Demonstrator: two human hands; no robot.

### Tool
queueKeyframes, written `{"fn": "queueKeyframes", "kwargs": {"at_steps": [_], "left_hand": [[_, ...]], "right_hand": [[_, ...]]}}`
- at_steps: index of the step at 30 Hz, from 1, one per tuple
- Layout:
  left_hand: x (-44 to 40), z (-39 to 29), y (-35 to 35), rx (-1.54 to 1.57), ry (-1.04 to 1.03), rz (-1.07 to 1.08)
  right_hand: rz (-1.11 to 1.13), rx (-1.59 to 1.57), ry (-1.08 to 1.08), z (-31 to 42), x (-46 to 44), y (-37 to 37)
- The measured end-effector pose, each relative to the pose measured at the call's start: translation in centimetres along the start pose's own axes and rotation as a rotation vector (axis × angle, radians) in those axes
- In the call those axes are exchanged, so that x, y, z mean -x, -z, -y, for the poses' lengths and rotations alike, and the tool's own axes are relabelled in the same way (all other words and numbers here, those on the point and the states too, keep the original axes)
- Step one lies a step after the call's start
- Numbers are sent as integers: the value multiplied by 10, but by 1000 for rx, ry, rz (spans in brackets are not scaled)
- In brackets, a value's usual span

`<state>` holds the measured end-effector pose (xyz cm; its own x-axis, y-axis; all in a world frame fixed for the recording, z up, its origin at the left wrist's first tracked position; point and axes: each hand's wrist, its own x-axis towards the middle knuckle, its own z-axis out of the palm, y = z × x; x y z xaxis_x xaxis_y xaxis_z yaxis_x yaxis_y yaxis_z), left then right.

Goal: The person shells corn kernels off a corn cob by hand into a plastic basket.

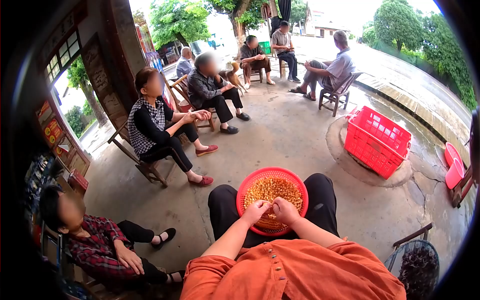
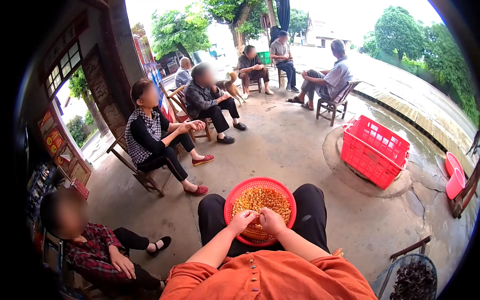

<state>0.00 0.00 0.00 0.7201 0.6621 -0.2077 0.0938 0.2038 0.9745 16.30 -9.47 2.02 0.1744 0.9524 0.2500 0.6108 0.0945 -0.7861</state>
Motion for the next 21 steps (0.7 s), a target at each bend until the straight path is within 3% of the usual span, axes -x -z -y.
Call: {"fn": "queueKeyframes", "kwargs": {"at_steps": [21], "left_hand": [[2,-5,-4,44,-23,10]], "right_hand": [[-5,-165,-106,-6,1,2]]}}
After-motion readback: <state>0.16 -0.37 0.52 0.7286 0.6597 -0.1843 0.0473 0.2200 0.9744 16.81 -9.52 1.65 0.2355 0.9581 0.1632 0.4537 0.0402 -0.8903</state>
